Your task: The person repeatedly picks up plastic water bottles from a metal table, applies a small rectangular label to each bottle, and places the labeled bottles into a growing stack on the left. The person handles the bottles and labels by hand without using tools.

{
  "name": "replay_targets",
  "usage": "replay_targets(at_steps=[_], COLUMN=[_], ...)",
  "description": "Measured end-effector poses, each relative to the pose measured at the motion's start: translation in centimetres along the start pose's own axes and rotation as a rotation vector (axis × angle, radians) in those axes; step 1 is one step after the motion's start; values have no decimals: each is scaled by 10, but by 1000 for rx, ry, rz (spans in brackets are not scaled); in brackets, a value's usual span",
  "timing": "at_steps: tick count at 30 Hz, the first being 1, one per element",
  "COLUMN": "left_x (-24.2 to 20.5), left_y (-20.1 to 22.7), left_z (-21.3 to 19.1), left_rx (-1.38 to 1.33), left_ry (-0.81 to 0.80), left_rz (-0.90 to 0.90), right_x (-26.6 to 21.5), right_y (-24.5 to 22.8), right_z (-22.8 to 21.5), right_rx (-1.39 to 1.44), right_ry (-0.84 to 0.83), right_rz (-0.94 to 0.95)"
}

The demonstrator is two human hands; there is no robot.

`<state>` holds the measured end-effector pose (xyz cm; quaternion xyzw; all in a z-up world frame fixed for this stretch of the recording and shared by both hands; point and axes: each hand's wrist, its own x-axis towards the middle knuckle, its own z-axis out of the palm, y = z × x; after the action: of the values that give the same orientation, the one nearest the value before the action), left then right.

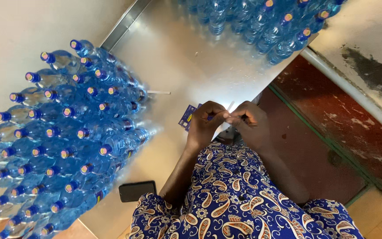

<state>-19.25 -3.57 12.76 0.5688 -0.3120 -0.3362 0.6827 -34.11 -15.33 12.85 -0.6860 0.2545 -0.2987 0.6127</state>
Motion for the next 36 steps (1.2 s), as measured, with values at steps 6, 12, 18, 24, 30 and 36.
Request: replay_targets(at_steps=[6, 12, 18, 24, 30, 36], left_x=[4, 20, 2, 11, 27, 44], left_y=[-14, -79, -90, -51, -48, -46], left_z=[12, 4, 34, 51, 46, 46], left_rx=[-28, 464, 390, -181, 22, 475], left_ry=[109, 156, -544, -351, -220, -658], left_rz=[-181, -73, -430, -286, -157, 170], right_x=[-16, -21, -36, -50, -43, -11], right_y=[16, 19, -25, 1, -39, -64], right_z=[-14, -75, -108, -85, -54, -80], right_rx=[0, 447, -21, -461, -230, -616], right_ry=[18, 551, 495, 265, -121, -91], right_rz=[145, 478, 52, 10, 268, 52])
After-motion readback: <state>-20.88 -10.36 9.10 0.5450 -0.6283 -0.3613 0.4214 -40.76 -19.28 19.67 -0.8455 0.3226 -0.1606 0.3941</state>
